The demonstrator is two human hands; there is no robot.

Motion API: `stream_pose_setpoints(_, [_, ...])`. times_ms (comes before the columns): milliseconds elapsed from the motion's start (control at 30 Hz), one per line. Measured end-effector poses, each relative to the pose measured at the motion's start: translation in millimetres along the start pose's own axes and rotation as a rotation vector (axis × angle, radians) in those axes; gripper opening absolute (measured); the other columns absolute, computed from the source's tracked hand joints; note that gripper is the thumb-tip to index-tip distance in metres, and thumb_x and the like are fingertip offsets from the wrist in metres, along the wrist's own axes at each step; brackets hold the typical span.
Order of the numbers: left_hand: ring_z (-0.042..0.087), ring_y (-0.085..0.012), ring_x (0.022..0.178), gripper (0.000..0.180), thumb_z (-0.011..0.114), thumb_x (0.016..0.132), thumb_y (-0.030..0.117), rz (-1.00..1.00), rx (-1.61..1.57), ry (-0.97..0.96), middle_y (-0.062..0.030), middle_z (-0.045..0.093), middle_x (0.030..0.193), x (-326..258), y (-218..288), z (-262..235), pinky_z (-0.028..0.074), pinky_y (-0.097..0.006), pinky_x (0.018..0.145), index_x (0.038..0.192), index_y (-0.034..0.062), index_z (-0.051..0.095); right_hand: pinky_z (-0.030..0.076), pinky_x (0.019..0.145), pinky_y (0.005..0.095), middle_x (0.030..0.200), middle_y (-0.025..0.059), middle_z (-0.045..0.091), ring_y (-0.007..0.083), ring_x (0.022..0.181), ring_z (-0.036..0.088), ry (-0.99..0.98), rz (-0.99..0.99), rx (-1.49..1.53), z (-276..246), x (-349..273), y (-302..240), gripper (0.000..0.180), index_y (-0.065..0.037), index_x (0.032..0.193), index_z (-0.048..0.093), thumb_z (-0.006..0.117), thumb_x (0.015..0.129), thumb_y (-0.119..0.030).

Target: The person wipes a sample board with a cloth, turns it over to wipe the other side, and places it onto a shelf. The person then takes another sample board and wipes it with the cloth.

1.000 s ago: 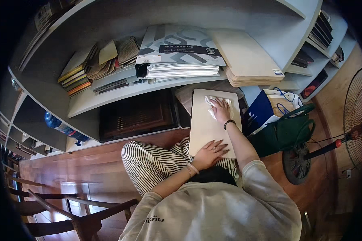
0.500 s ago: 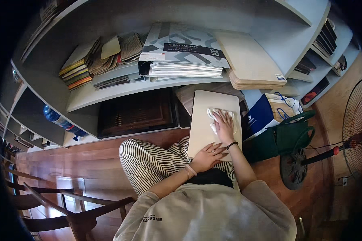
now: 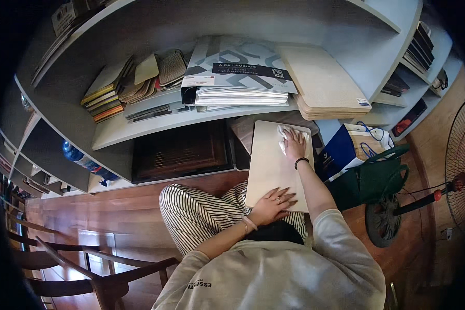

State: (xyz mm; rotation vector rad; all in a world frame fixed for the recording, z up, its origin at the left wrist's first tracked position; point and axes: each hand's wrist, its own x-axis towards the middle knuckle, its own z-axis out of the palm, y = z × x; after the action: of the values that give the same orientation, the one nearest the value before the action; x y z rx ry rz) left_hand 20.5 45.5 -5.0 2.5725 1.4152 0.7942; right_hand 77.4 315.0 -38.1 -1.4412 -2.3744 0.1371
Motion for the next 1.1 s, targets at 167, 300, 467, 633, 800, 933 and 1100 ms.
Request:
stream_pose_setpoints(167, [0.033,-0.0241,0.141,0.053,0.058,0.090,0.042,-0.010,-0.004,0.018,-0.0021,0.043,0.148,-2,1,-1,0.026,-0.043,0.116,0.137,0.0180,0.051,0.017,0.117,0.0509,0.153,0.0047,0.037,0.0346,0.143,0.026,0.017,-0.047,0.004,-11,-35,-5,0.046,-0.027,0.142,0.045,0.051,0.096,-0.027])
stream_pose_setpoints(300, [0.034,-0.0239,0.141,0.053,0.058,0.090,0.042,-0.003,0.007,0.013,-0.0021,0.043,0.148,-1,3,-3,0.026,-0.043,0.115,0.137,0.0182,0.051,0.016,0.117,0.0505,0.152,0.0076,0.038,0.0351,0.143,0.027,0.068,-0.085,0.026,-27,-81,-7,0.046,-0.025,0.141,0.046,0.051,0.096,-0.027])
stream_pose_setpoints(467, [0.032,-0.0237,0.141,0.053,0.058,0.090,0.042,-0.003,0.020,0.008,-0.0026,0.043,0.147,0,4,-1,0.025,-0.043,0.116,0.137,0.0186,0.050,0.017,0.117,0.0499,0.151,0.0081,0.040,0.0355,0.142,0.028,0.067,-0.112,0.042,-36,-105,-4,0.046,-0.025,0.141,0.047,0.053,0.095,-0.023])
stream_pose_setpoints(633, [0.032,-0.0243,0.142,0.054,0.058,0.090,0.042,0.001,0.011,-0.010,-0.0029,0.043,0.147,2,4,-6,0.025,-0.043,0.116,0.137,0.0183,0.050,0.016,0.117,0.0517,0.153,0.0068,0.037,0.0364,0.142,0.027,-0.019,-0.088,0.067,-31,-63,9,0.047,-0.026,0.142,0.045,0.052,0.095,-0.025])
stream_pose_setpoints(800, [0.032,-0.0243,0.142,0.054,0.058,0.090,0.042,0.005,0.006,0.012,-0.0030,0.043,0.148,3,3,-2,0.026,-0.043,0.115,0.137,0.0183,0.050,0.015,0.117,0.0542,0.155,0.0053,0.033,0.0378,0.143,0.026,-0.107,-0.006,0.012,-14,0,28,0.049,-0.029,0.144,0.042,0.050,0.096,-0.029])
stream_pose_setpoints(933, [0.031,-0.0230,0.142,0.054,0.057,0.092,0.042,-0.006,0.012,-0.016,-0.0022,0.041,0.149,2,3,-2,0.024,-0.043,0.116,0.140,0.0181,0.048,0.014,0.116,0.0562,0.157,0.0042,0.030,0.0389,0.143,0.025,-0.147,0.095,-0.002,-8,14,27,0.051,-0.031,0.146,0.039,0.050,0.096,-0.032])
stream_pose_setpoints(1100, [0.031,-0.0230,0.143,0.054,0.057,0.091,0.041,-0.011,0.024,-0.024,-0.0018,0.042,0.149,0,0,-5,0.025,-0.043,0.116,0.139,0.0187,0.049,0.018,0.116,0.0549,0.155,0.0054,0.033,0.0394,0.142,0.027,0.012,-0.004,-0.038,-7,-25,16,0.049,-0.026,0.143,0.043,0.052,0.095,-0.027])
